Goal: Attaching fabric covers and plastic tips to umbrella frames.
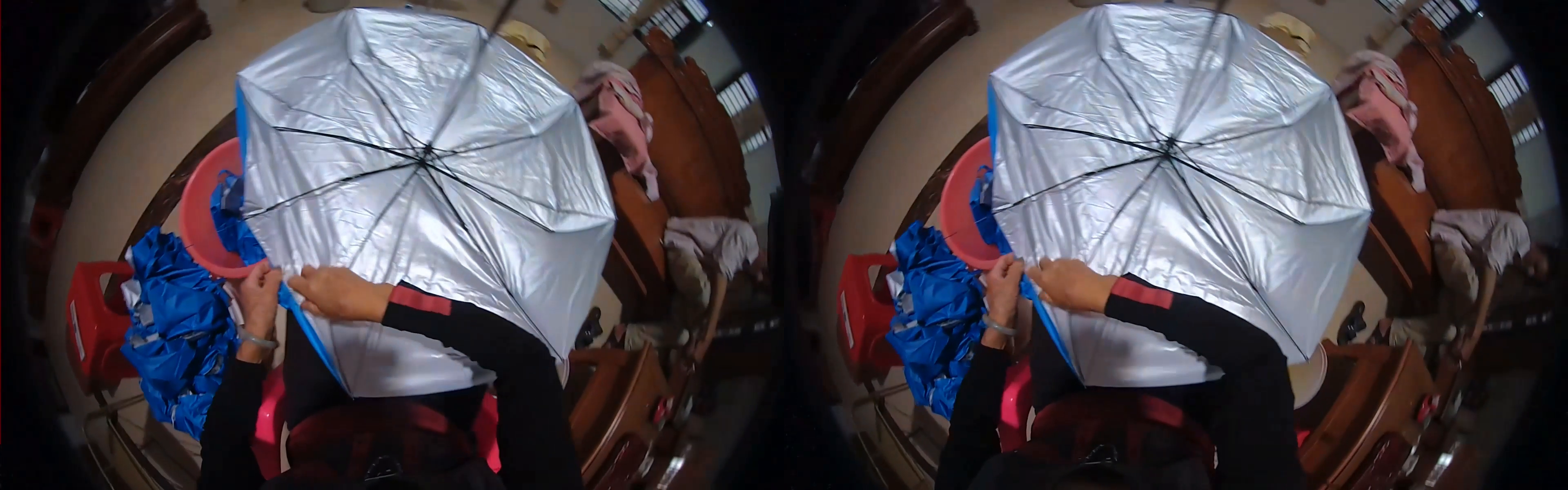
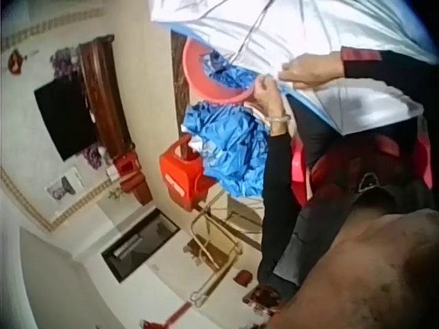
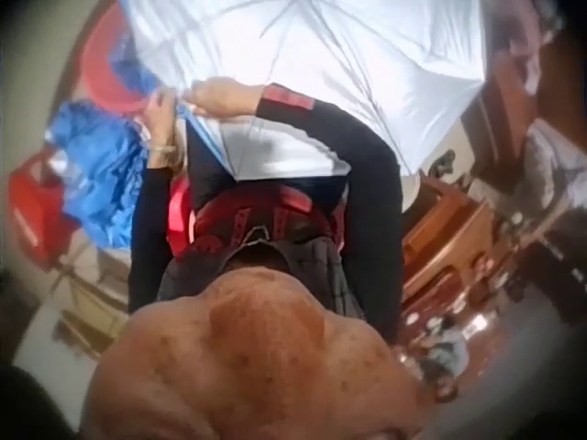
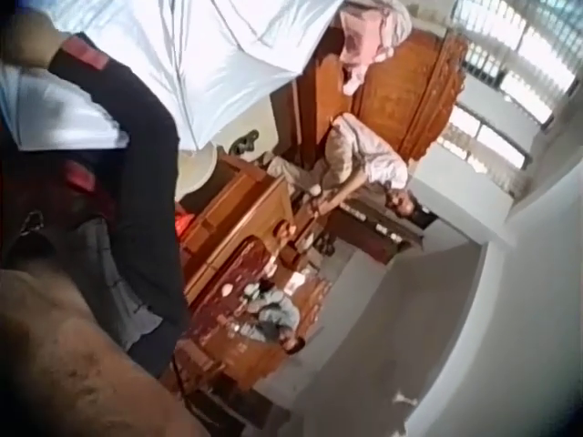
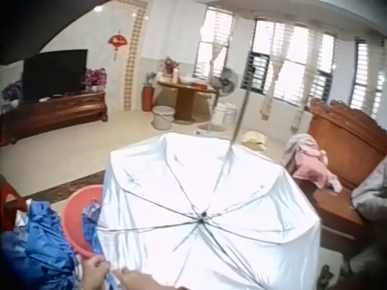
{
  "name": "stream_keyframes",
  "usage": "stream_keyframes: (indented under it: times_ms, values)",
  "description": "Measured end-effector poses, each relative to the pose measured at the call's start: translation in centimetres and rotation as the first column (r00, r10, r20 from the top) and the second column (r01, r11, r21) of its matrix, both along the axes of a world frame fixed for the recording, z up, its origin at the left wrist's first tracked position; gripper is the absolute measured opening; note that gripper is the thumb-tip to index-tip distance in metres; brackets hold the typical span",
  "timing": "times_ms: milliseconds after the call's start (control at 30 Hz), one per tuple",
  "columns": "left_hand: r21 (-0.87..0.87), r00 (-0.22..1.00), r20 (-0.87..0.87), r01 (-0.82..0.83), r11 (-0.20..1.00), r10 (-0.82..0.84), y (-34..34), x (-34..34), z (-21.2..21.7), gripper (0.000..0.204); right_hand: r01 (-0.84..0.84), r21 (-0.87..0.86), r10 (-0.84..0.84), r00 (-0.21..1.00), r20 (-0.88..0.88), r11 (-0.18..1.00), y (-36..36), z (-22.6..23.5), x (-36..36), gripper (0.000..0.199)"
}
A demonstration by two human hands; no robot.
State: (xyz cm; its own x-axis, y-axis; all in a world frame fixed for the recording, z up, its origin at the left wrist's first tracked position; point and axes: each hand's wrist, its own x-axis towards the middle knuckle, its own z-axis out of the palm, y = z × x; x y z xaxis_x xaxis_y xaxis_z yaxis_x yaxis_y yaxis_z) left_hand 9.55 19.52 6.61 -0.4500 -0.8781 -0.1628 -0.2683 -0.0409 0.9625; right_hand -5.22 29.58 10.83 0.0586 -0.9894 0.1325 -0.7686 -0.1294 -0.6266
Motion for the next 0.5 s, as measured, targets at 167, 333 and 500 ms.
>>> stream_keyframes:
  times_ms: [167,333,500]
  values:
    - [-0.073,0.996,0.023,0.083,0.994,-0.082,-2.3,0.0,-0.2,0.016,0.078,0.3,-0.035,0.988,-0.147,0.951,8.9,-0.3,-6.8,0.016]
    - [-0.264,0.997,0.063,0.061,0.962,-0.046,-3.9,1.0,-0.1,0.019,0.833,-0.076,-0.742,0.442,-0.505,0.547,24.0,4.8,-20.9,0.033]
    - [-0.338,0.992,-0.019,0.112,0.934,-0.125,1.2,-1.2,8.6,0.023,0.994,0.002,-0.683,0.075,-0.726,0.107,32.7,9.4,-18.8,0.022]
